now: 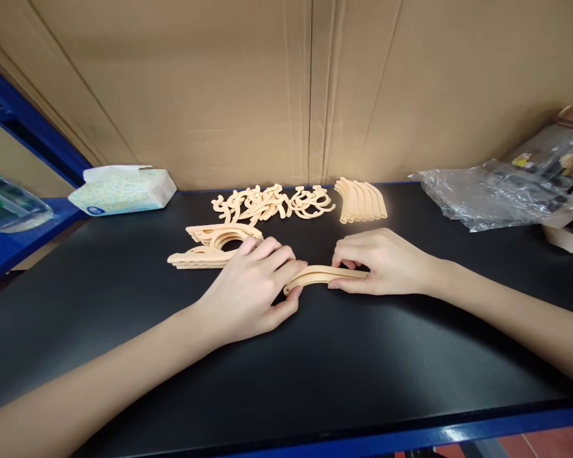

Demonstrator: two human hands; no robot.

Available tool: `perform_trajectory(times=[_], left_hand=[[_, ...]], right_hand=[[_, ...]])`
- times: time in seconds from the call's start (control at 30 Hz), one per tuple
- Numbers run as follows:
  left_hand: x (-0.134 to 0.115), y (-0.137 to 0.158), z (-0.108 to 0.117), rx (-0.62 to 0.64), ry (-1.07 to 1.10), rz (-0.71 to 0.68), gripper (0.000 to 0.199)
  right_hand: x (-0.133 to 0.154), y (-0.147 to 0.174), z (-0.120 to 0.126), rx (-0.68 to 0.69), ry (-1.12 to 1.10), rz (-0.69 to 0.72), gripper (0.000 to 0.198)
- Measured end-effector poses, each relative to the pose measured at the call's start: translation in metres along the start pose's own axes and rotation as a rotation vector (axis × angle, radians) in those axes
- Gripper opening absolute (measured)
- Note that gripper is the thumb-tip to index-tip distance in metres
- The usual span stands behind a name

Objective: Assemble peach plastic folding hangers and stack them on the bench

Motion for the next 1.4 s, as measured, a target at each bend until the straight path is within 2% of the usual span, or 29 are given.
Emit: perform_trajectory(times=[0.43,0.67,0.77,0.93,1.13,1.4], left_hand=[[-0.001,0.0,0.002,0.031,0.033,0.024,0.028],[-0.004,-0.001,0.003,0.043,0.032,0.01,0.029],[-0.004,-0.001,0.004,0.055,0.037,0.012,0.029],[-0.003,0.0,0.004,0.074,0.074,0.025,0.03],[-0.002,0.0,0.003,0.079,0.082,0.033,0.031],[-0.001,-0.001,0.005,0.079,0.075,0.033,0.029]], right_hand=[[0.004,-0.002,0.004,-0.047,0.033,0.056,0.039],[-0.012,-0.011,0.02,-0.189,0.169,-0.113,0.02],[-0.025,-0.022,0.027,-0.161,0.262,-0.168,0.018],[-0.051,-0.05,0.027,-0.038,0.411,-0.243,0.027],[-0.07,-0.08,0.017,0.035,0.442,-0.256,0.026],[-0.075,-0.09,0.012,0.1,0.443,-0.177,0.021]])
Point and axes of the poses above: each hand's wrist, its own y-axis away from the middle knuckle, its own z-axis out of the back of the hand, x = y × z, the point moved 4 cm from there along -y, towards the middle knuckle, and after that the axes turned 2 degrees about y, right-handed, at the moved point
